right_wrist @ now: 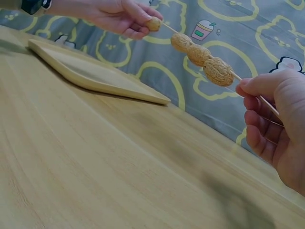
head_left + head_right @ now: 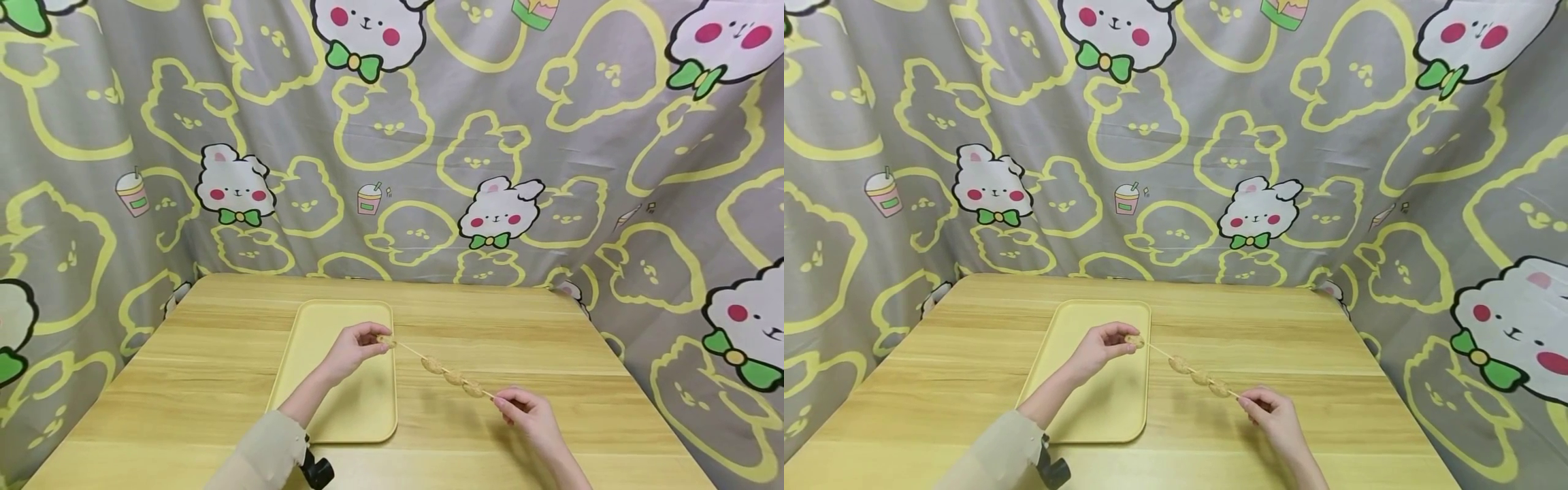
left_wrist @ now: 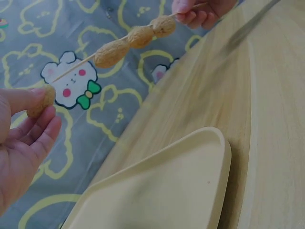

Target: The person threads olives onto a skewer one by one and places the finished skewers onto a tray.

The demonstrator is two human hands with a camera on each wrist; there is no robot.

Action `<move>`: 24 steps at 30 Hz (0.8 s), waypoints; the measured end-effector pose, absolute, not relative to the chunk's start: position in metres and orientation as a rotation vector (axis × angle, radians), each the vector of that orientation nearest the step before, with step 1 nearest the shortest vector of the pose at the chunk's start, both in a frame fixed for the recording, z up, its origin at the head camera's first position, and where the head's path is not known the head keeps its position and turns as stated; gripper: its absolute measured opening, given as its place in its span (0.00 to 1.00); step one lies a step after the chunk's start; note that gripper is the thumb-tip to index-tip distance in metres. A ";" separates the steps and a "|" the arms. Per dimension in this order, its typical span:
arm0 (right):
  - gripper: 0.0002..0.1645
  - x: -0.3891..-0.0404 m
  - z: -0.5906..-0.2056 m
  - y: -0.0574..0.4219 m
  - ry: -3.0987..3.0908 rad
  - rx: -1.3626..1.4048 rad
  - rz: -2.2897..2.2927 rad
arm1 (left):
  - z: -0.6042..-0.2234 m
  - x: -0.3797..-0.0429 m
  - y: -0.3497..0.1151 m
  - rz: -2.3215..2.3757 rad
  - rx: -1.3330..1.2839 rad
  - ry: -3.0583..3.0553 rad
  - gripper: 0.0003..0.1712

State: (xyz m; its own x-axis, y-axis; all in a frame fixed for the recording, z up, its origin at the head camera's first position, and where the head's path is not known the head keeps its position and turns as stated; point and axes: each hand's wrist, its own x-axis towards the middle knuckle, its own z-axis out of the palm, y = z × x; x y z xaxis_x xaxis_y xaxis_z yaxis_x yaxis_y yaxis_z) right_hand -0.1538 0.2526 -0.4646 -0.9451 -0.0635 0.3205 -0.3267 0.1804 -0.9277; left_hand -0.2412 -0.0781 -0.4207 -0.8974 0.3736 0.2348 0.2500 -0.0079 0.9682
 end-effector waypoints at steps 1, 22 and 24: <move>0.03 -0.154 -0.465 0.252 -2.245 0.382 1.846 | -0.421 -0.241 -0.078 2.060 0.683 2.143 0.17; 0.02 -0.153 -0.468 0.254 -2.250 0.417 1.823 | -0.419 -0.240 -0.077 2.065 0.712 2.059 0.18; 0.03 -0.153 -0.467 0.255 -2.268 0.390 1.814 | -0.418 -0.240 -0.077 2.056 0.709 2.075 0.18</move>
